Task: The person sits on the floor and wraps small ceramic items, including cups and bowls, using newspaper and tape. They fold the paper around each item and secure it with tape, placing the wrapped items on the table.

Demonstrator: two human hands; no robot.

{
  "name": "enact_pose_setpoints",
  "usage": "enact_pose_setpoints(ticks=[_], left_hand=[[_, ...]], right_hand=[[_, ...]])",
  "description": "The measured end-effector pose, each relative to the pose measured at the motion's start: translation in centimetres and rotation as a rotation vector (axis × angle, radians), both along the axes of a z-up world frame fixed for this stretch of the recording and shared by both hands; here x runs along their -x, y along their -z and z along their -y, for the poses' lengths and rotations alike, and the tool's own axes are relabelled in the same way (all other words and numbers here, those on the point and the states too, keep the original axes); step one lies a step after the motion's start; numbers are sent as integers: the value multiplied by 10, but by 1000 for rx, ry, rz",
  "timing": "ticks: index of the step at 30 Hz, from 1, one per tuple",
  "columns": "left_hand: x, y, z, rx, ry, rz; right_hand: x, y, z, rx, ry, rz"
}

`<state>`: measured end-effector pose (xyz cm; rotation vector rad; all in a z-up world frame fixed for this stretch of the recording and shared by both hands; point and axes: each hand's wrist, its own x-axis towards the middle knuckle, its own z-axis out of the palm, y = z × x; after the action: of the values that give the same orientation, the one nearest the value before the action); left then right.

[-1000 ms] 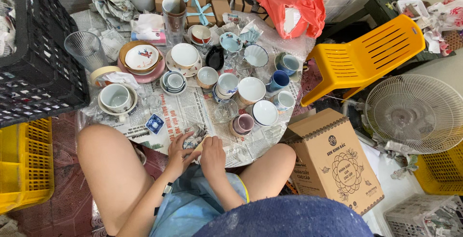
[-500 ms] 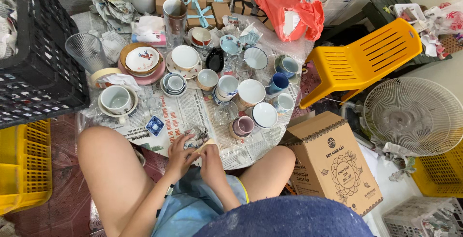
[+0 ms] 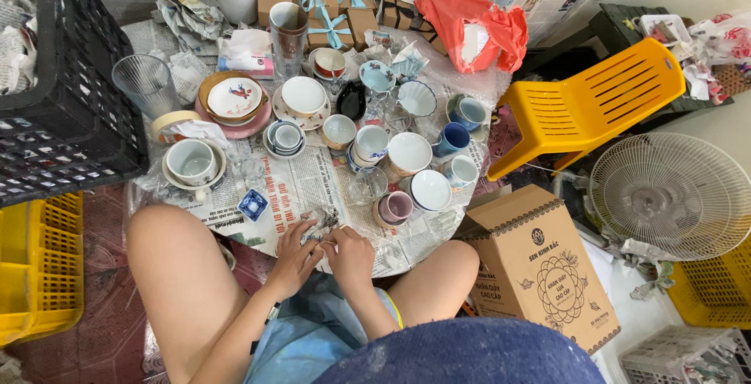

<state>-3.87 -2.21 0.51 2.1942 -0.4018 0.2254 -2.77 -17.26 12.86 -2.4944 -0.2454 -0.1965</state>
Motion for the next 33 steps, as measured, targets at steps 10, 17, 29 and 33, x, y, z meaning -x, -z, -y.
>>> enact_pose_setpoints(ticks=[10, 17, 29, 33], left_hand=[[-17, 35, -3, 99, -32, -125], [-18, 34, 2, 107, 19, -124], [-41, 85, -6, 357, 40, -208], [-49, 85, -6, 305, 49, -151]], right_hand=[[5, 32, 12, -152, -187, 192], [-5, 37, 35, -281, -345, 97], [-2, 49, 50, -526, -622, -4], [-20, 51, 50, -546, -286, 108]])
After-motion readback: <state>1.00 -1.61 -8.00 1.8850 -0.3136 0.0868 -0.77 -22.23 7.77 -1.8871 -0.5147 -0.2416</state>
